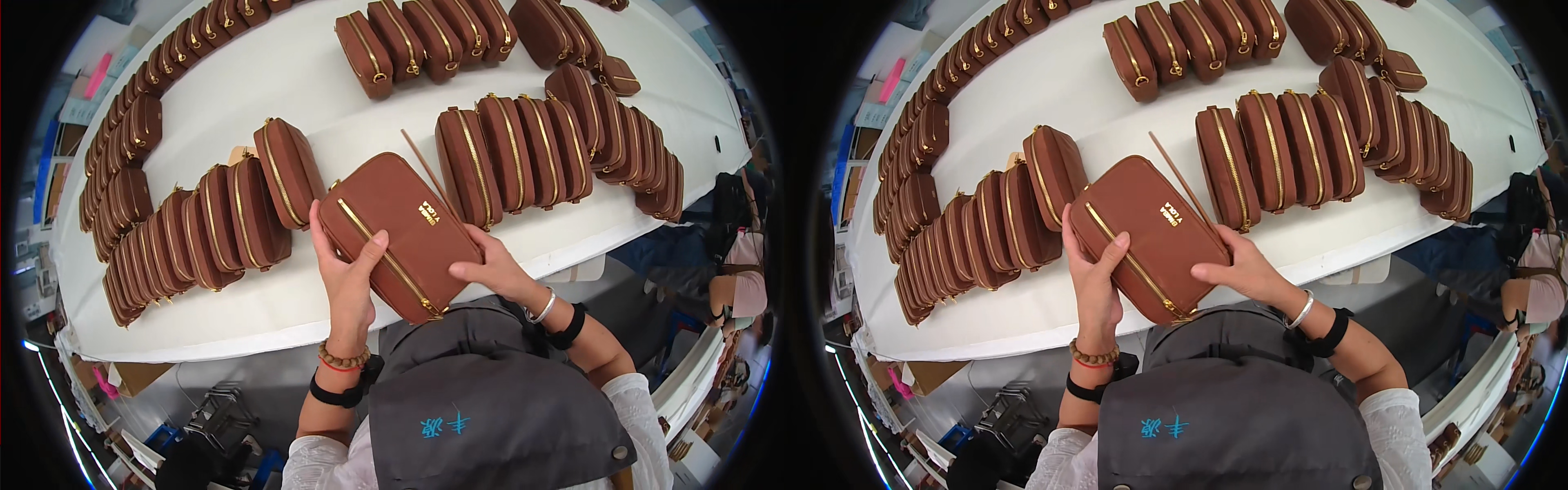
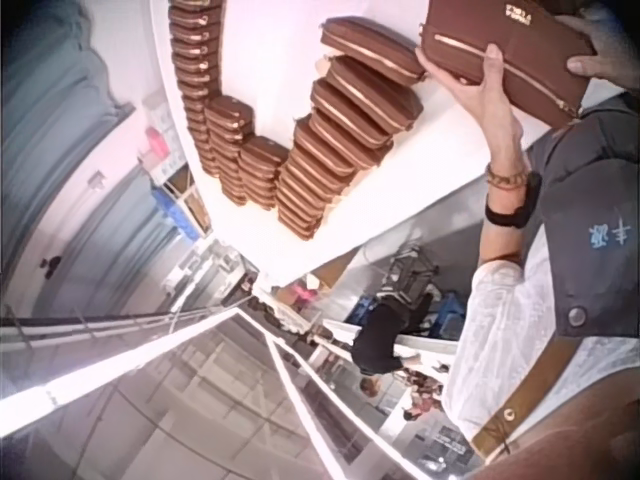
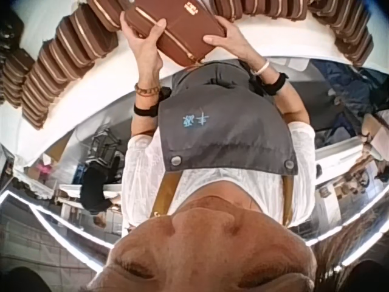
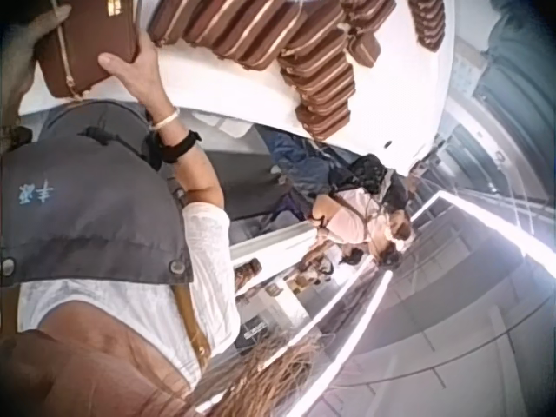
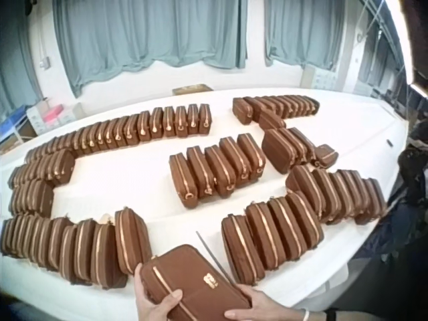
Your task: The person picks up brown zippered pouches from a white table one by one. They use a thin wooden stick to probe the zipper area of each pouch and then place the pouch back into a row. The process is repeated for multiple pouches in a repetitive sequence.
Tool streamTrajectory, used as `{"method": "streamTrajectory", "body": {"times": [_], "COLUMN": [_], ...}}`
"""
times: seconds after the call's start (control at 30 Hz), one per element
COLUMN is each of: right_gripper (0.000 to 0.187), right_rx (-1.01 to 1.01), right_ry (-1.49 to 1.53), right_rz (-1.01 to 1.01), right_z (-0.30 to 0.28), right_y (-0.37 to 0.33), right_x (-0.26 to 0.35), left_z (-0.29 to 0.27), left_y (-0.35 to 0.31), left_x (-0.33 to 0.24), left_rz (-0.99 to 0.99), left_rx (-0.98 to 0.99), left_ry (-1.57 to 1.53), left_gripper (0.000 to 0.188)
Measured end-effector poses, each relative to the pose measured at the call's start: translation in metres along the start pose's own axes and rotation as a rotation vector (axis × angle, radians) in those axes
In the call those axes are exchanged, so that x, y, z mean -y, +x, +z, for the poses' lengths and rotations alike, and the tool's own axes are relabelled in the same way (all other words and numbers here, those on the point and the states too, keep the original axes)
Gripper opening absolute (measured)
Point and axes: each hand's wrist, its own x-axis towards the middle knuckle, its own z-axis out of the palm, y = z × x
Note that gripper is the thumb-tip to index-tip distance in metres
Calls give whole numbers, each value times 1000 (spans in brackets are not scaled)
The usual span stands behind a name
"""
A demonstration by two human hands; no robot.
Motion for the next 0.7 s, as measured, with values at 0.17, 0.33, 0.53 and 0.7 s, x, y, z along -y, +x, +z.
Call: {"method": "streamTrajectory", "body": {"times": [0.17, 0.33, 0.53, 0.7], "right_gripper": [101, 87, 27, 12], "right_rx": [-6, -120, -421, -525], "right_ry": [-154, -374, -420, -375], "right_rz": [2, 83, -68, -245], "right_z": [9, 8, -16, -34], "right_y": [4, 6, -5, -18], "right_x": [1, 4, 2, -11], "left_z": [4, -6, -15, -8], "left_y": [7, 10, 32, 53], "left_x": [3, 18, 14, 7], "left_rz": [19, -99, 335, 892], "left_rx": [-22, 81, 141, 665], "left_ry": [100, 108, 830, 1431], "left_gripper": [100, 103, 103, 72]}}
